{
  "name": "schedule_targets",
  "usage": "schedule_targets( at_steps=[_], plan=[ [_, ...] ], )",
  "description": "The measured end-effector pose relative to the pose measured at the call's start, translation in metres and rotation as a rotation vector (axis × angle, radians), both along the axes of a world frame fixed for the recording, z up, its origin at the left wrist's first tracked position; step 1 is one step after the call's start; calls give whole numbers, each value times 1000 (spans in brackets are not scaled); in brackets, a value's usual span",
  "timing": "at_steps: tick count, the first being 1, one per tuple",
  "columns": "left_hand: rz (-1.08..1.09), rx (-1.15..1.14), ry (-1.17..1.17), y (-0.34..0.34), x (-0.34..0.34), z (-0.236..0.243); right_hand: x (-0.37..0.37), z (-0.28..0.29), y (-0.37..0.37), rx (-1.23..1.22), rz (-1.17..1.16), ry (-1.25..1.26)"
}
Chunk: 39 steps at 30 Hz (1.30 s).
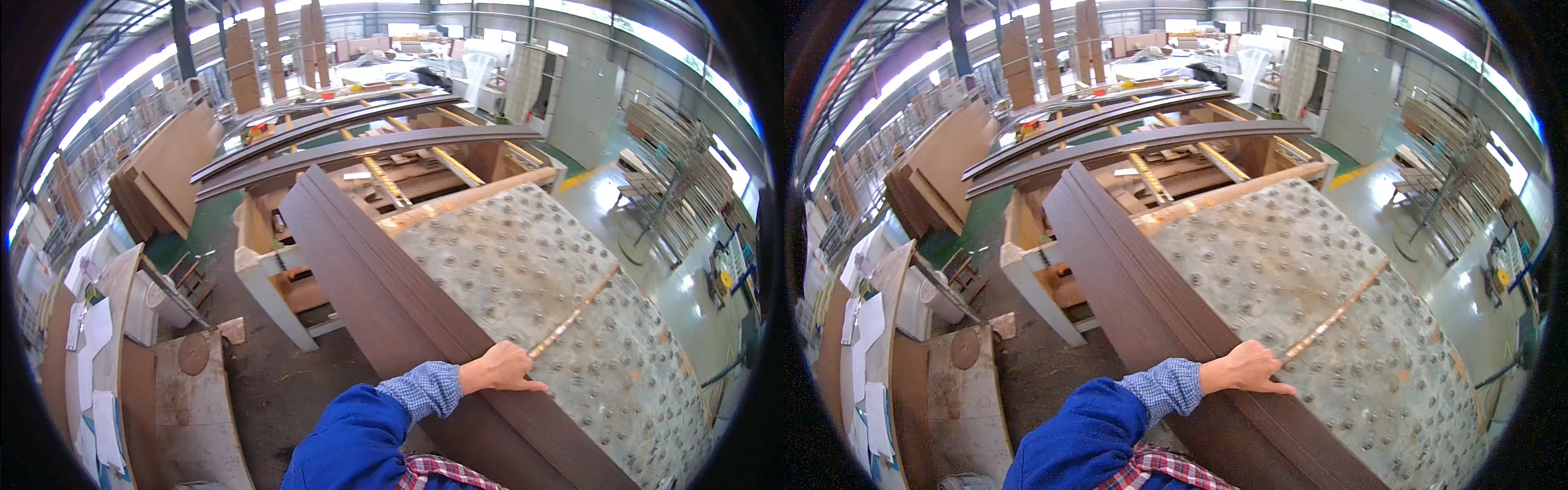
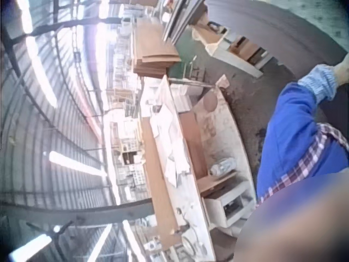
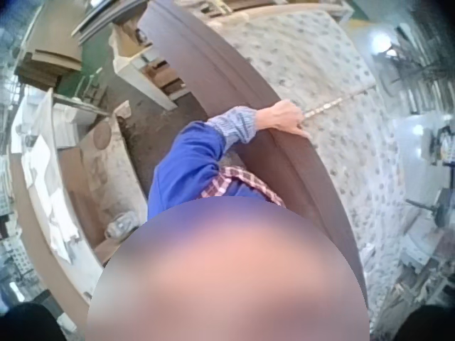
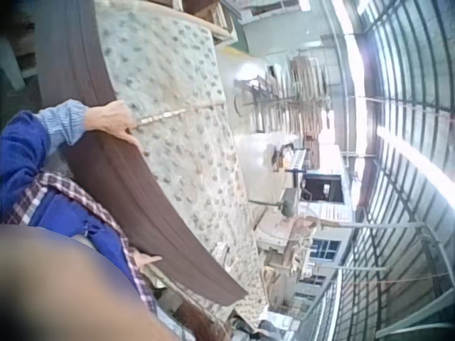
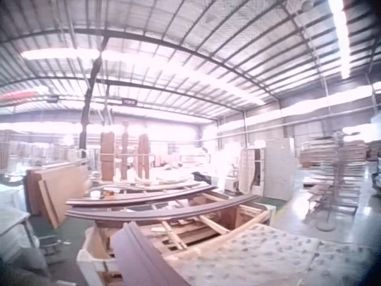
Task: The person wipes a long brown wood panel with a white cloth, then uses a blue marker to mark the panel. The person continues wiping the panel and moves it to a rack.
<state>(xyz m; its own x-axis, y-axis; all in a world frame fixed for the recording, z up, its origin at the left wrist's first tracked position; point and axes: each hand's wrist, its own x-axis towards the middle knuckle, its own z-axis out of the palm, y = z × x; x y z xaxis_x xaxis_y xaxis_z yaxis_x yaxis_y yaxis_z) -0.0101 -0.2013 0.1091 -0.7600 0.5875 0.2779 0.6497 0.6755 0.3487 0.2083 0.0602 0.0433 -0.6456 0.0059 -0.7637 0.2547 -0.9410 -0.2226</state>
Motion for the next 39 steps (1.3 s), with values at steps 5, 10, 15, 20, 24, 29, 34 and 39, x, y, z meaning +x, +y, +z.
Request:
schedule_targets(
  at_steps=[5, 10, 15, 20, 24, 29, 34, 39],
  plan=[
    [90, 76, 247, -106, 18, 39, -22, 7, -86, 260, -72, 114],
    [151, 134, 406, -215, 41, 79, -40, 21, -170, 443, -146, 209],
    [217, 94, 421, -322, 49, 93, -58, 28, -238, 564, -206, 273],
    [341, 61, 412, -423, 38, 91, -83, 19, -303, 654, -268, 306],
    [391, 38, 481, -514, 15, 91, -114, 3, -364, 684, -303, 320],
    [473, -90, 369, -628, -17, 86, -160, -12, -462, 666, -286, 347],
    [582, -111, 321, -739, -40, 92, -192, -20, -574, 886, -128, 513],
    [597, -76, 234, -860, -65, 72, -216, 2, -702, 535, -168, 581]
  ],
)
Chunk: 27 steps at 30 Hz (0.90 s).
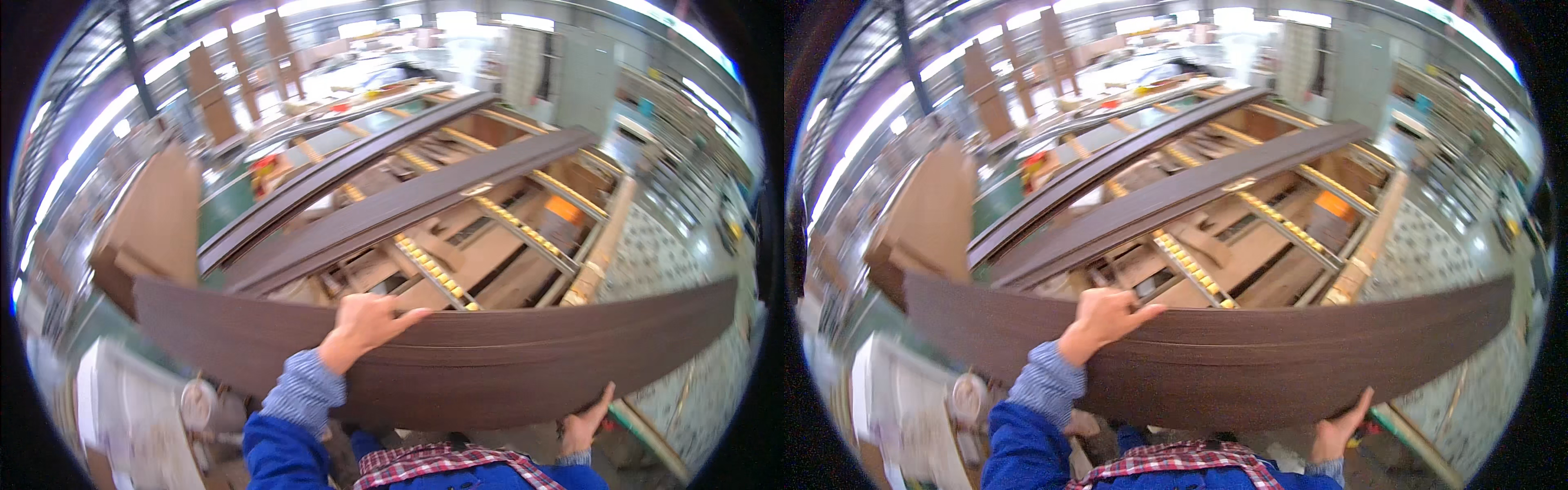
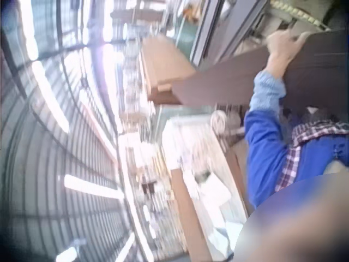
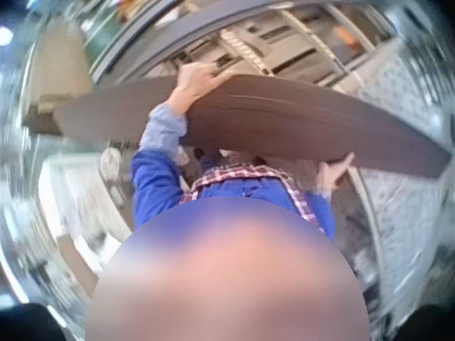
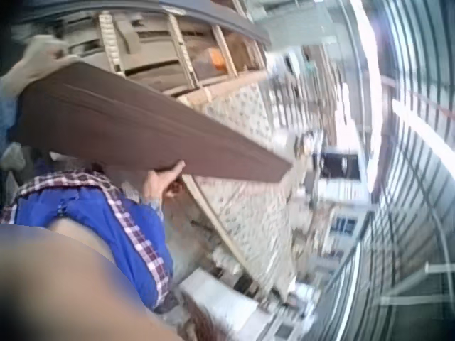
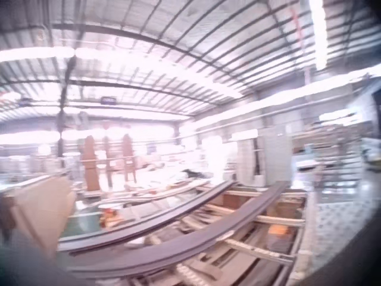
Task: The person wipes a long brown wood panel with a white cloth, then uses a blue marker to mark the panel. The person continues wiping the panel and moves it to a rack.
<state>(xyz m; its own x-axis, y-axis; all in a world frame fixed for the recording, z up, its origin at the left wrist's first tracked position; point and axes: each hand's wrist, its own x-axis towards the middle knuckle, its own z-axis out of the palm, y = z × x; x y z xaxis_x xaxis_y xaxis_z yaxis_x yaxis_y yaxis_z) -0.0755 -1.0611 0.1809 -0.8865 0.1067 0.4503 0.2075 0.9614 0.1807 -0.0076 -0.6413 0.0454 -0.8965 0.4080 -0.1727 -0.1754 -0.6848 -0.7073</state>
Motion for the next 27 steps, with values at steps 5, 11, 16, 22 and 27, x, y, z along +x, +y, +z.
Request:
schedule_targets(
  at_steps=[5, 11, 16, 22, 27],
  plan=[
    [111, -10, -144, -138, -8, -15, -33, 23, -146, -217, 9, -139],
    [135, 32, -215, -273, -20, -38, -42, 11, -269, -222, -38, -144],
    [198, 54, -299, -349, -45, -55, -73, 13, -338, -141, -21, -143],
    [261, 117, -377, -402, -86, -76, -146, 22, -393, -53, 27, -281],
    [378, 90, -453, -425, -130, -81, -220, 12, -419, -22, 1, -236]
  ],
)
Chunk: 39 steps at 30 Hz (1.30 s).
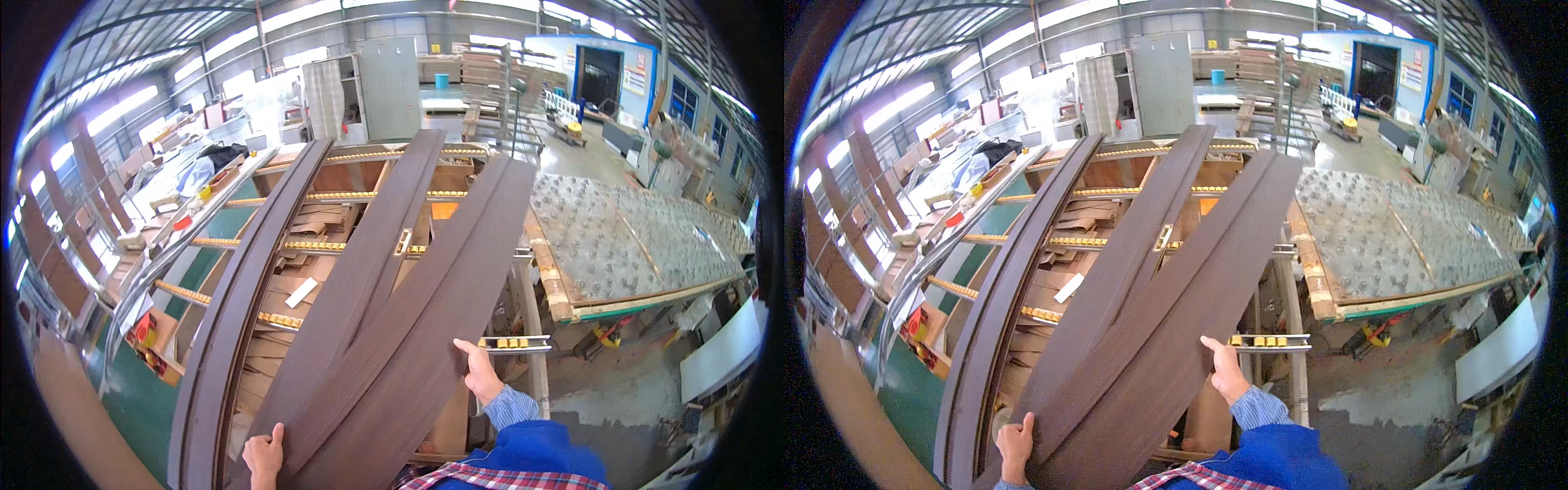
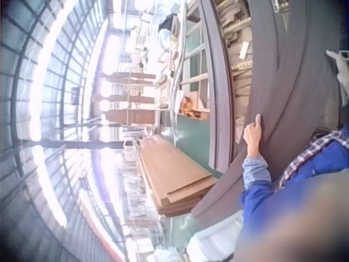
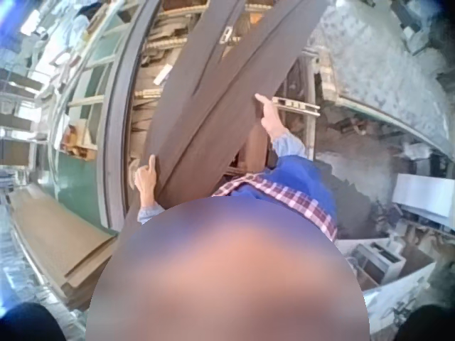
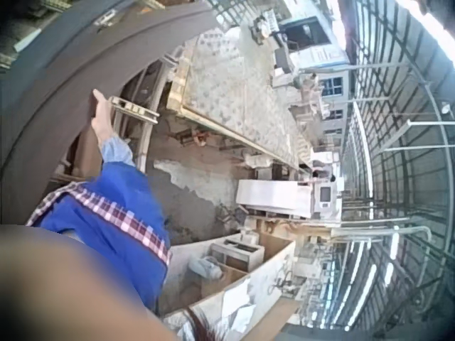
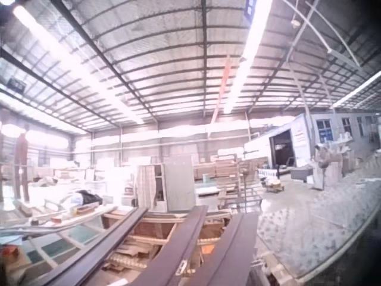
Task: The person wipes a long brown wood panel with a white cloth, then uses a blue marker to mark the panel. The person continues wiping the panel and moves it to a rack.
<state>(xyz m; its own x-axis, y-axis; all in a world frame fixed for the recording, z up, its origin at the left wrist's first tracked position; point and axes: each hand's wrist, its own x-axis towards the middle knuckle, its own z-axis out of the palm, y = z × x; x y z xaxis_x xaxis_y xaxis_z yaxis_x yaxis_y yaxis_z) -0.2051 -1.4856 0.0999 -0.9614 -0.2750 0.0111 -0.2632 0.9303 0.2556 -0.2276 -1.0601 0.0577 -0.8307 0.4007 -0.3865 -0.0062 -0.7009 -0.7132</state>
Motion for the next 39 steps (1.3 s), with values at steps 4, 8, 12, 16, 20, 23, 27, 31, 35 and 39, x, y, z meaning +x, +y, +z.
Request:
schedule_targets(
  at_steps=[4, 8, 12, 16, 20, 23, 27, 31, 35, 39],
  plan=[
    [39, 45, 12, 0, -32, -7, -65, -23, -1, -58, 67, -113],
    [60, 19, 17, -9, -69, -32, -121, -32, -4, -7, 132, -103],
    [27, 100, -147, 7, -98, -13, -178, -42, -8, 2, 146, -110],
    [57, 124, -101, 12, -121, -26, -220, -43, -11, 74, 135, -78],
    [6, 212, -179, 20, -150, -35, -254, -45, -7, 58, 89, -93],
    [-25, 253, -246, 23, -171, -49, -277, -54, -1, 54, 69, -102],
    [-87, 306, -130, 23, -205, -93, -312, -71, 10, 81, 23, -181],
    [-115, 274, -195, 50, -235, -98, -345, -102, 36, 139, -63, -215],
    [-127, 268, -178, 60, -255, -110, -364, -108, 46, 204, -83, -177],
    [-123, 248, -170, 69, -260, -110, -366, -100, 50, 221, -79, -206]
  ],
)
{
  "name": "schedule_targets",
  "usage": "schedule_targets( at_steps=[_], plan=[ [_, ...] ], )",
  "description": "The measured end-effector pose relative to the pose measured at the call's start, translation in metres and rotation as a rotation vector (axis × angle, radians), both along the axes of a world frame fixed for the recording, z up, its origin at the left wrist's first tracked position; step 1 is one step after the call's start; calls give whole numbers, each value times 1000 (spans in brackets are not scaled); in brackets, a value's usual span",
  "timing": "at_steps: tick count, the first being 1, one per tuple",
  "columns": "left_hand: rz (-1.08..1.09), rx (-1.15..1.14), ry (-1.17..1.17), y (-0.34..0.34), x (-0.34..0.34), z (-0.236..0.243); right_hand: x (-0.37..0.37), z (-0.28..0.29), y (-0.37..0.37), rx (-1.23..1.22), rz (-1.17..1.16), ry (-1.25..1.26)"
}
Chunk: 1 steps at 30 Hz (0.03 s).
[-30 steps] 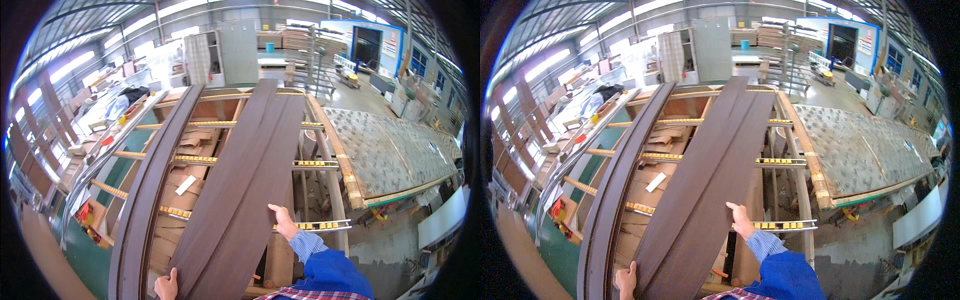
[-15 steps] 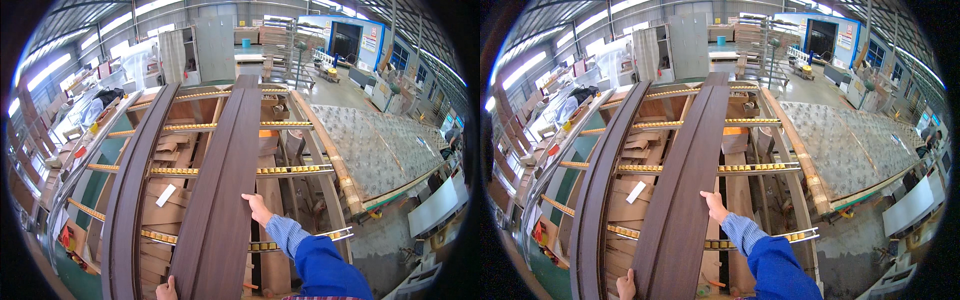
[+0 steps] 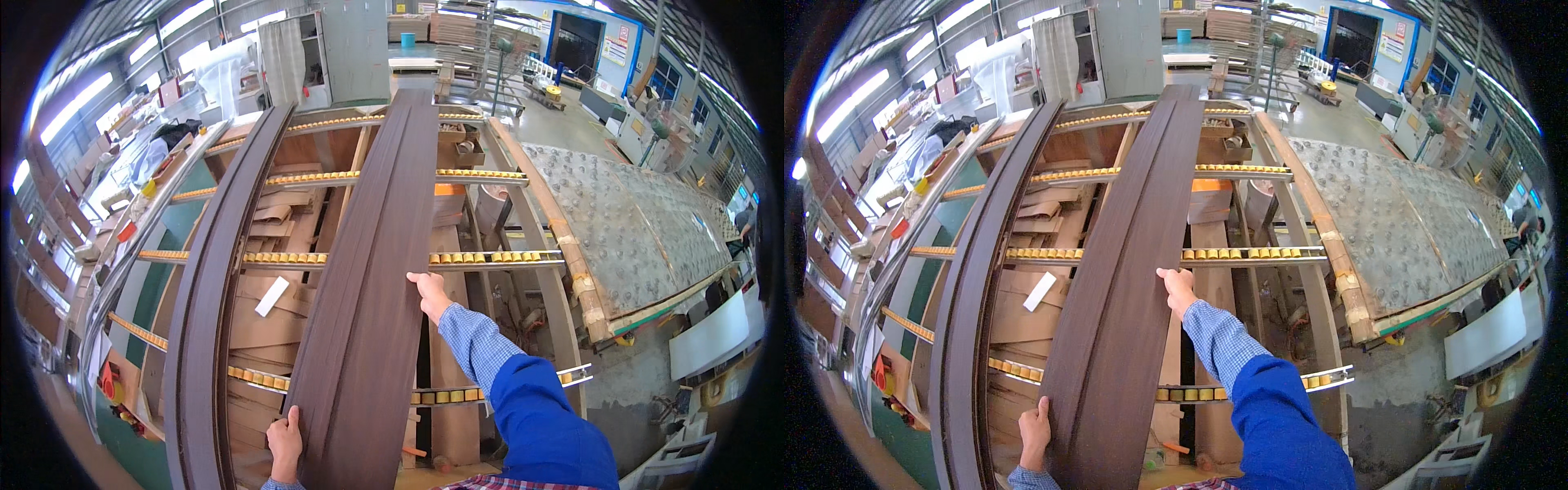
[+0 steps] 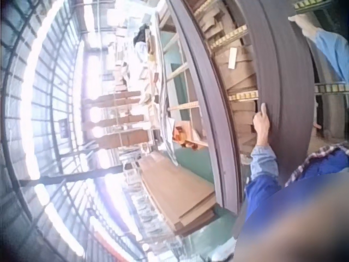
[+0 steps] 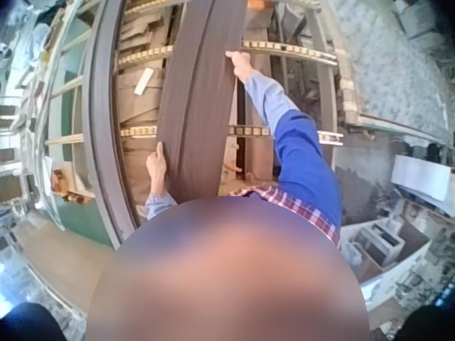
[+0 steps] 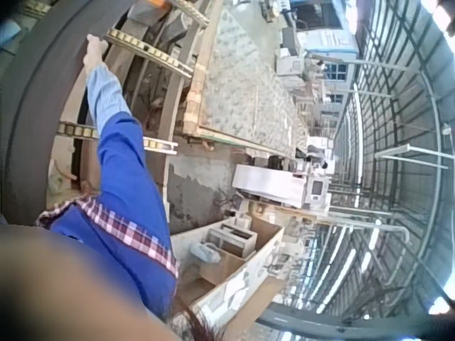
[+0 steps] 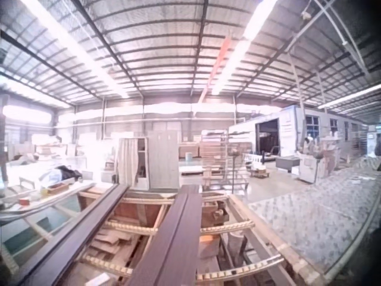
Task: The person wipes a long brown wood panel with a white cloth, then uses a blue marker to mark the panel. The person continues wiping the panel and moves it to a rack.
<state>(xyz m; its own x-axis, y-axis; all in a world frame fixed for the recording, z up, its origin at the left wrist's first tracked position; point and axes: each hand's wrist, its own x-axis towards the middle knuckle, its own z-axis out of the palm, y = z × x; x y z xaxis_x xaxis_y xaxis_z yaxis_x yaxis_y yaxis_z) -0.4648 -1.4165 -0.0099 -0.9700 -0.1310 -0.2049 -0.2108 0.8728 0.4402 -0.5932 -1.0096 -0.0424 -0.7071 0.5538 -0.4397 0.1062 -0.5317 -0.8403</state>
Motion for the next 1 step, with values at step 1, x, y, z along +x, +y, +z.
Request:
schedule_targets(
  at_steps=[1],
  plan=[
    [2, 1, 3, -1, -1, -2, 2, 6, -1, -32, 3, -7]
  ],
)
